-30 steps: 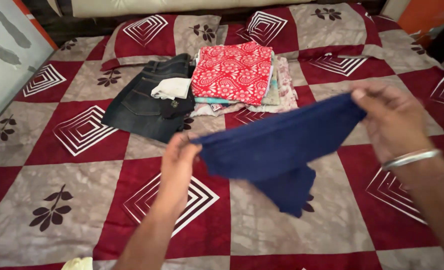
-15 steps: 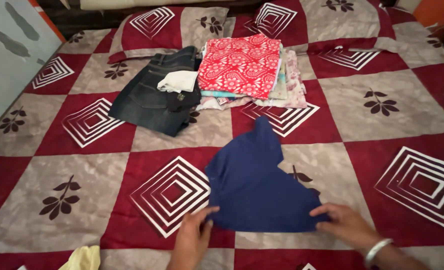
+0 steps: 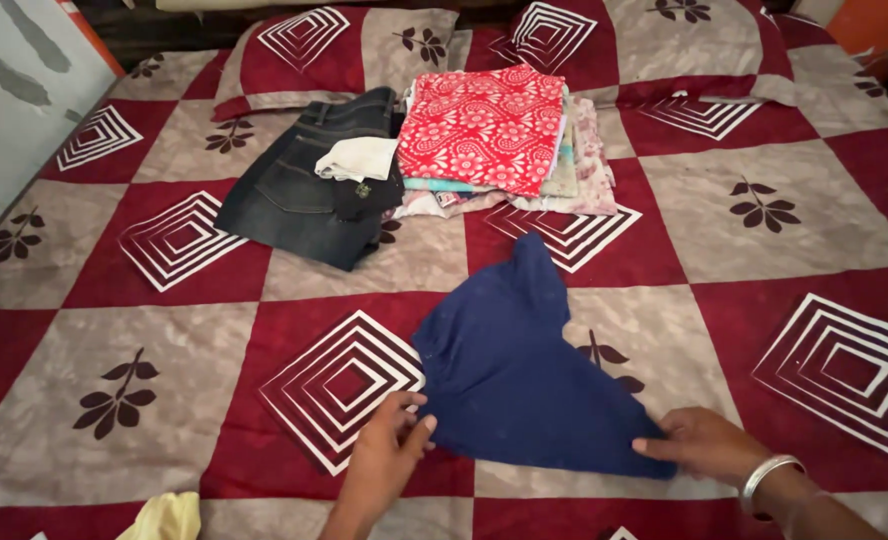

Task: Fold various pieces of clothing on a bed.

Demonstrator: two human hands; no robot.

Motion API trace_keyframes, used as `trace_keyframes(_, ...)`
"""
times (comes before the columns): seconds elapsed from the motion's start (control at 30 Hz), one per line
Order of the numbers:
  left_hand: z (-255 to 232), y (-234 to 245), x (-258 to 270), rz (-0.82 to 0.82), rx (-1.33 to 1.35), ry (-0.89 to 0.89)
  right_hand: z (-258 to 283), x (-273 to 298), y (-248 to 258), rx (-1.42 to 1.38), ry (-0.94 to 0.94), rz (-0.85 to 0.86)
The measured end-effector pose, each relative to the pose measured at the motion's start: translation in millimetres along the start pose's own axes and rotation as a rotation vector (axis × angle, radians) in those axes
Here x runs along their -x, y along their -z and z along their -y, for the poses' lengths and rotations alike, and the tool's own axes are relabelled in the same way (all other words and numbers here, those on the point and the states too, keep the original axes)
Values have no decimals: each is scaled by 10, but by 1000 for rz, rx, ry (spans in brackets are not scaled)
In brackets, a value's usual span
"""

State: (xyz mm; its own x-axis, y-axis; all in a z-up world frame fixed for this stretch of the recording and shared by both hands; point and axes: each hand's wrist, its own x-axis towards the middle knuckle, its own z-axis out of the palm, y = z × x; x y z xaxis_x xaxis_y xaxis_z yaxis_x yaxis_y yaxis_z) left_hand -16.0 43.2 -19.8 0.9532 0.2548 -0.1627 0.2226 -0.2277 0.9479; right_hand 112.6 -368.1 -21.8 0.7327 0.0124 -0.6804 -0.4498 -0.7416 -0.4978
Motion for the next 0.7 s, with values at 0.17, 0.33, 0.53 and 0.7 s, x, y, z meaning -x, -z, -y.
trace_keyframes(0.17,27,134,-122,58,356,-14,153,38,153,-50,128,133)
trace_keyframes(0.33,-560,216,-32,33,260,-210,405,275,430,-424,419,-85)
trace_keyframes(0.53,-824,152,92,-159,-235,-341,448,399,501,-462,480,-196)
trace_keyframes(0.7,-804,252,103,-142,-469,-433,936,954,499,-214,298,45)
